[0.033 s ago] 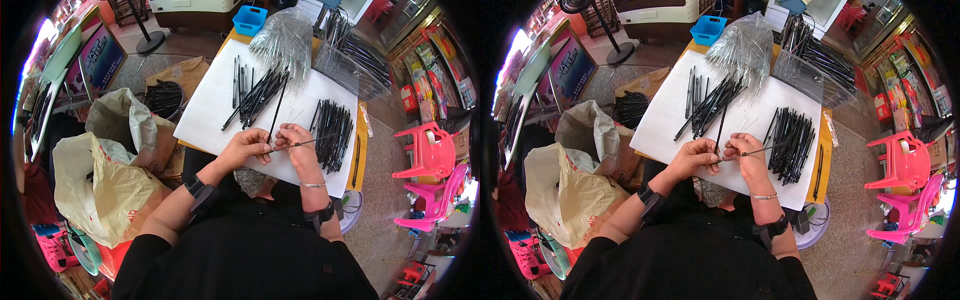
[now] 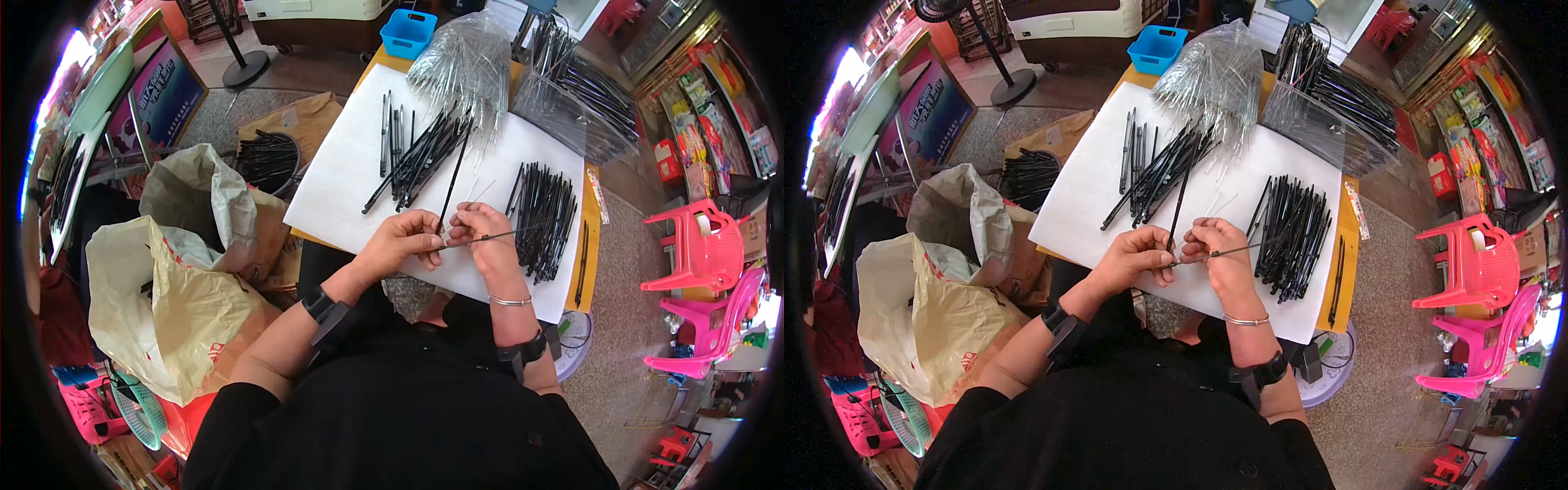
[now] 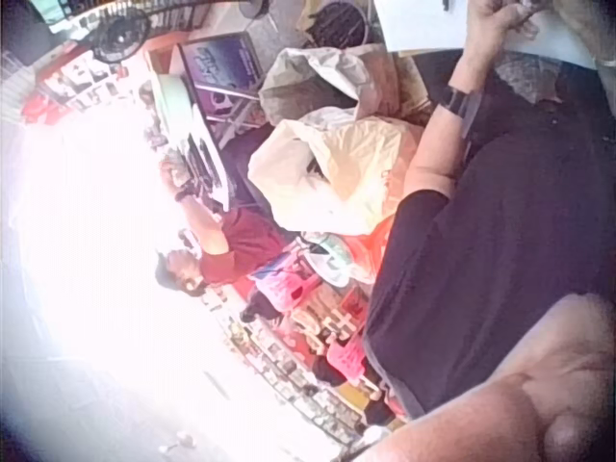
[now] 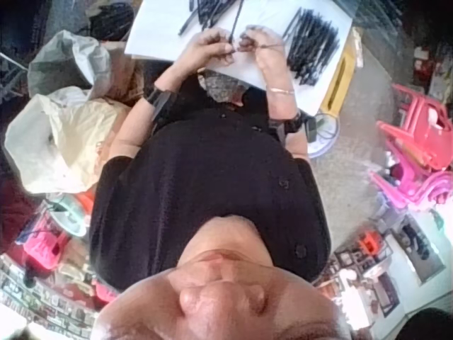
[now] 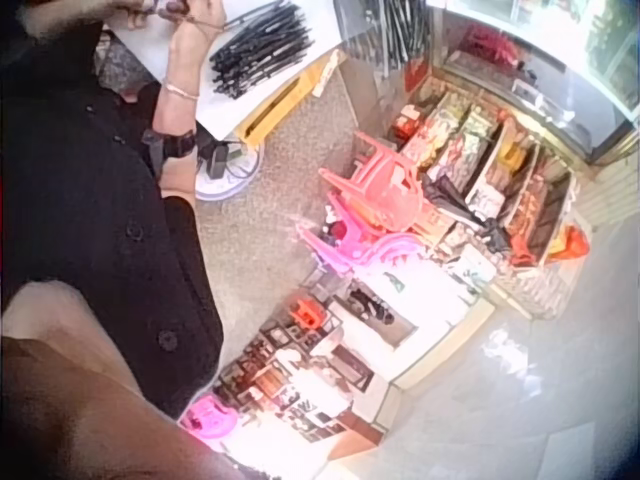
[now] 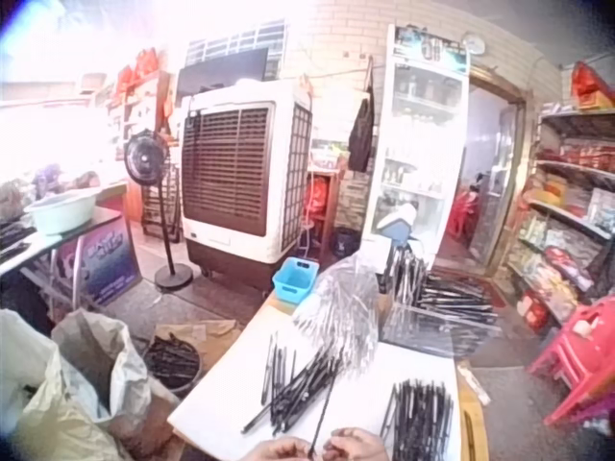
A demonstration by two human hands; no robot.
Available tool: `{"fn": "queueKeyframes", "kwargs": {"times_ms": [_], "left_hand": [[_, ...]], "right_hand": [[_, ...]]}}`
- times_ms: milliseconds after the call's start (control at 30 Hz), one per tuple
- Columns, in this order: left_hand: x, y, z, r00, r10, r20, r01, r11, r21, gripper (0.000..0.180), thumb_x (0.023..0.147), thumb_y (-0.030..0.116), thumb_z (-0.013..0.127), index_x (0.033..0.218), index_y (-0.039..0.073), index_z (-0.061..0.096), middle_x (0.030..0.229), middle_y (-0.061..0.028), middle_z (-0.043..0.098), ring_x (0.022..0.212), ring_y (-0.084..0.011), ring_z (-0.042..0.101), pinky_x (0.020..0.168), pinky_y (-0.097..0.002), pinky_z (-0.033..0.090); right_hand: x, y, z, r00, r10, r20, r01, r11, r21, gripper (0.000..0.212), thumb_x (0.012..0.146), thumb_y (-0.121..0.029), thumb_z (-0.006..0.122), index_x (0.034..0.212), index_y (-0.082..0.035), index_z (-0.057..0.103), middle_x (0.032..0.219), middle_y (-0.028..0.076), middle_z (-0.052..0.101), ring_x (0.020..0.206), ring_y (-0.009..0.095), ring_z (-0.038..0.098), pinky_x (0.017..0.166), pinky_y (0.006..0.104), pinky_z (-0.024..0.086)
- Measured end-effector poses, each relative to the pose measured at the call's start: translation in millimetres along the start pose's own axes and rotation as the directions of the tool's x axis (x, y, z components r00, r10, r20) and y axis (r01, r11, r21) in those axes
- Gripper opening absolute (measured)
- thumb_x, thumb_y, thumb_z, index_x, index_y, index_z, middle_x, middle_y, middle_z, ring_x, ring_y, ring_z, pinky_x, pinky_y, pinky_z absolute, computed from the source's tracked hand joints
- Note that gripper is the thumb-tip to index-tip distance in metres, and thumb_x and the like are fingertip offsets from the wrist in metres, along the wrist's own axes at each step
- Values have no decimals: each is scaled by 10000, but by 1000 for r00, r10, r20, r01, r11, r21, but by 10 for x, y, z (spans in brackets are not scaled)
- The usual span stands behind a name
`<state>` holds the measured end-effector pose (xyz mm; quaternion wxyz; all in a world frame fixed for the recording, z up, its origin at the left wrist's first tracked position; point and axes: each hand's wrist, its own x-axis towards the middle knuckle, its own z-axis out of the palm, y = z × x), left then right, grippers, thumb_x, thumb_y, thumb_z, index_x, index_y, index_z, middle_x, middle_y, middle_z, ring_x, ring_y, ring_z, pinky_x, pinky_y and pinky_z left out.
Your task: The recorder is manually assembling windshield wiper blades by sliding thin metal support strips into the rubber or plastic blade grooves.
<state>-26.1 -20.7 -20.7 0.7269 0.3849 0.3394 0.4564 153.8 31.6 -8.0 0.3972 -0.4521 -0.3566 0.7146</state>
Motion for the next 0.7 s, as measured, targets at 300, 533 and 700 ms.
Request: {"fn": "queueKeyframes", "kwargs": {"times_ms": [300,533,700], "left_hand": [[17,-52,-4,995,73,62,-75,997,29,93,873,21,598,946,9,541,781,-53,616,764,-156,660,671,-271,559],[-1,-80,-27,998,65,-5,-65,998,9,117,870,8,597,967,5,531,830,-63,612,779,-167,664,680,-276,567],[12,-91,-12,995,100,10,-100,995,5,123,877,22,598,980,8,532,893,-89,619,798,-170,662,685,-266,564]], "right_hand": [[32,13,-39,998,56,7,-56,997,-45,160,844,-96,579,944,26,554,766,77,608,599,126,586,544,271,523],[-51,-33,40,999,20,-42,-20,1000,-18,158,836,-109,593,938,7,557,778,81,618,589,118,576,533,275,510],[0,41,23,998,-33,-53,32,999,-13,171,831,-109,604,950,4,556,786,83,621,595,117,578,528,277,510]]}}
